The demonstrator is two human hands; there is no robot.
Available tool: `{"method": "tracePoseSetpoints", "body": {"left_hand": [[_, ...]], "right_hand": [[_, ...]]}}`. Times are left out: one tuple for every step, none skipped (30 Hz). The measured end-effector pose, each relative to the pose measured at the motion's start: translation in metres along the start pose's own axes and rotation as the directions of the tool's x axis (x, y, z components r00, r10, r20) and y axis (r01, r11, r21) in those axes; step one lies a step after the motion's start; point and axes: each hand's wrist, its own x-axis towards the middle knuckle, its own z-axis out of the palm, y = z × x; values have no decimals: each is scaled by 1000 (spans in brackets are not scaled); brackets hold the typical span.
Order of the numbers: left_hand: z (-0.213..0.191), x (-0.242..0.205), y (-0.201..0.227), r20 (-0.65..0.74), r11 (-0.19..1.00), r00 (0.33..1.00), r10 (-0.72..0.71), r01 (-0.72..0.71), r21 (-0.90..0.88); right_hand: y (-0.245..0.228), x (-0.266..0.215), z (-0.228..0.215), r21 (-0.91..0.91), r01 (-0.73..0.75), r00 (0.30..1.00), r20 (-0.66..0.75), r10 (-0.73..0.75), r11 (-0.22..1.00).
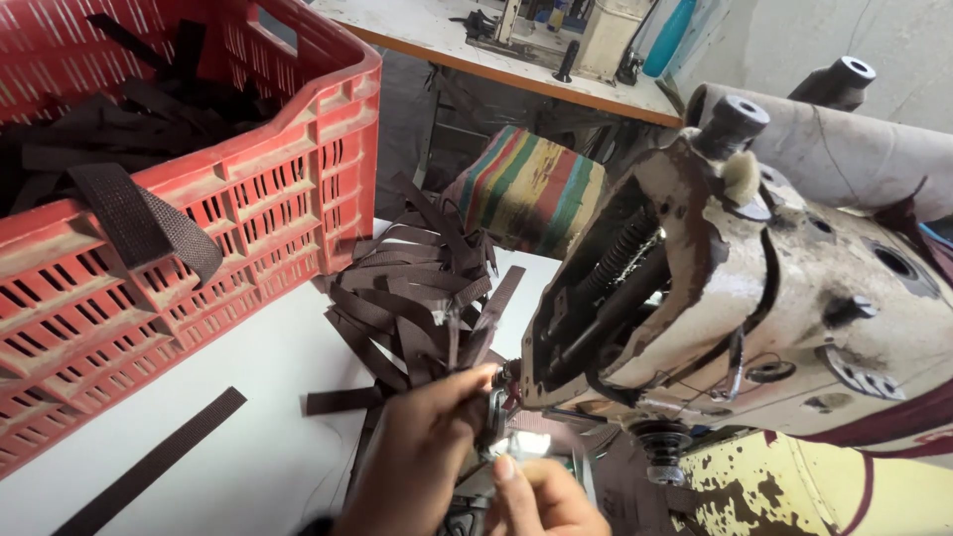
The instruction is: Stitching fabric straps using an industrial sewing machine.
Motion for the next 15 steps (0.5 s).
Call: {"method": "tracePoseSetpoints", "body": {"left_hand": [[5,-8,-15,2,1000,1000,-2,2,3],[9,-16,-29,-95,992,988,126,-122,43],[16,-25,-45,-184,967,950,252,-239,92],[20,-28,-50,-182,967,951,250,-236,92],[23,-30,-55,-226,957,930,289,-276,89],[26,-32,-59,-269,945,906,326,-314,88],[26,-31,-56,-270,944,905,329,-317,90],[26,-30,-52,-277,950,908,313,-299,93],[28,-30,-49,-283,956,914,292,-276,94],[28,-29,-45,-284,957,914,290,-274,93],[28,-26,-42,-303,966,918,257,-233,113],[28,-23,-38,-323,973,920,223,-190,132],[28,-23,-33,-324,973,919,222,-188,132],[27,-23,-29,-323,972,919,228,-197,128],[26,-21,-24,-321,970,917,238,-208,123]], "right_hand": [[-4,2,-3,2,-3,1000,-2,3,1000],[-7,3,-6,34,30,1000,-7,-29,999],[-11,4,-10,63,62,998,-13,-61,996],[-15,6,-10,62,59,998,-16,-59,996],[-20,10,-9,44,64,998,-32,-62,997],[-25,12,-8,26,67,997,-49,-66,997],[-26,16,-8,28,70,997,-48,-68,997],[-26,19,-9,2,2,999,-52,-2,1000],[-27,22,-12,-27,-71,996,-59,69,997],[-26,24,-11,-28,-72,996,-59,71,997],[-26,28,-8,20,-80,994,-73,81,997],[-26,31,-6,68,-86,992,-87,92,994],[-22,32,-7,67,-88,992,-86,93,994],[-18,33,-7,96,-75,992,-93,84,993],[-15,37,-7,124,-59,992,-102,72,990]]}}
